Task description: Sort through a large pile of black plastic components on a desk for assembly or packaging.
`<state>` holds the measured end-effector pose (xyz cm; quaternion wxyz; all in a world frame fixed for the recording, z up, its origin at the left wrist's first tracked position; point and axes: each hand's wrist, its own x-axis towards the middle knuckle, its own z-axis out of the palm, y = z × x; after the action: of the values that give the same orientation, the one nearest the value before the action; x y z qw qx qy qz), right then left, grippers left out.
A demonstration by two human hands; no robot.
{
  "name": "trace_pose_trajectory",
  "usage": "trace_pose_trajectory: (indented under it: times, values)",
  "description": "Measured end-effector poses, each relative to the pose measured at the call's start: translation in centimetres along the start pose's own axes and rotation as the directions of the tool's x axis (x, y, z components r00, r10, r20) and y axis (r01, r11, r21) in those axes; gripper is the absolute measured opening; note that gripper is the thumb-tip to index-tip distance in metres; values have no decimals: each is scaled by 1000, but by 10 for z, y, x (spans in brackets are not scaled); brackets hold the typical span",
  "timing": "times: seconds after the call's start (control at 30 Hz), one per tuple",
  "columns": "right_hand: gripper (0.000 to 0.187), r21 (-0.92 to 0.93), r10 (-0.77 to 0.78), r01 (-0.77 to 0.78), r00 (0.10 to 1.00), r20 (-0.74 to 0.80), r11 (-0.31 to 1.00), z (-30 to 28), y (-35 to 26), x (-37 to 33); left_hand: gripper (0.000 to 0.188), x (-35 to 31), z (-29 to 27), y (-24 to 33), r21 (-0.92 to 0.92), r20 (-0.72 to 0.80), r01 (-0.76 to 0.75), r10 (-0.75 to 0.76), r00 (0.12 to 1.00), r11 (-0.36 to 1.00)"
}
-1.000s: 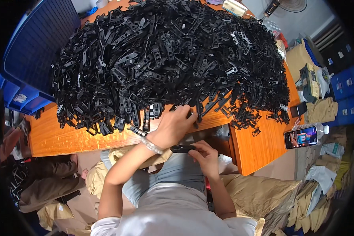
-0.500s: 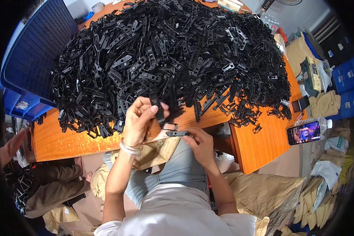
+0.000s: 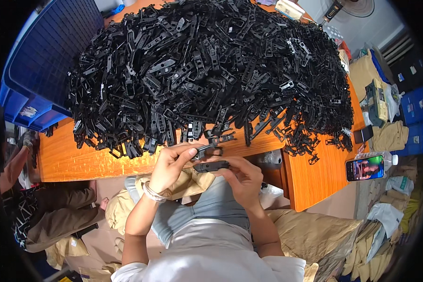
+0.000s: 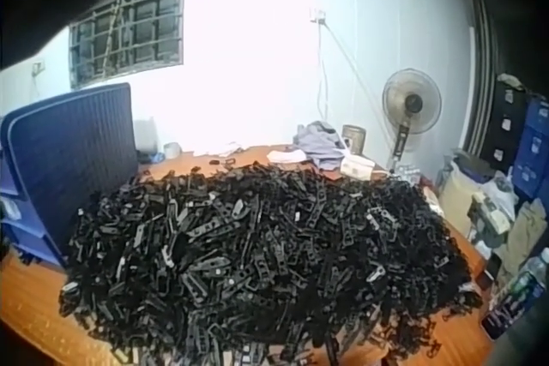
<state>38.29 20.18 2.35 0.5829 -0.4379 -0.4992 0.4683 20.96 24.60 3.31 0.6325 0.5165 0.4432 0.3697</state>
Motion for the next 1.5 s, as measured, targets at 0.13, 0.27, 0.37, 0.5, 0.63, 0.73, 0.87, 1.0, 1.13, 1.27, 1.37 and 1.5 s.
trace_pose_trajectory:
  times: [0.13,0.27,0.37,0.5,0.63,0.73,0.87,1.0,1.13,1.27,1.37,1.5]
  values:
    - [18,1,20,-20,999,-28,1000,8,4,-5,29,-9,-2,-2,-114,173,141,-120,978,983]
    - [21,-28,16,-17,999,-35,999,12,9,-10,41,-24,1,3,163,122,-154,135,983,975]
    - [26,-156,-28,32,999,25,987,11,5,-3,43,-30,-2,6,454,82,-328,328,941,828]
    - [33,-92,77,-59,976,204,994,16,-6,7,39,-38,-11,5,477,139,-341,313,940,810]
    - [35,-289,-40,119,964,263,950,14,6,0,34,-45,-15,-3,452,121,-411,402,908,792]
    - [33,-224,-14,101,934,358,969,13,9,-3,36,-61,-22,-7,303,134,-161,125,983,939]
    - [26,-48,417,-441,800,431,896,18,23,-28,40,-84,-27,-49,376,180,-74,5,984,924]
    - [22,-346,586,-479,725,361,807,20,64,-55,32,-104,-28,-73,752,-42,-70,154,987,655]
    - [22,-191,443,-406,866,232,894,33,73,-58,21,-107,-32,-81,733,-135,-1,146,980,680]
    - [18,-282,328,-255,910,252,925,32,61,-49,8,-94,-27,-67,734,-147,-209,452,880,646]
    - [16,-401,143,-53,970,198,914,26,49,-40,12,-78,-25,-55,786,-112,-288,584,804,547]
    - [16,-703,-202,180,978,52,688,19,39,-21,18,-62,-20,-44,832,-85,-329,688,721,447]
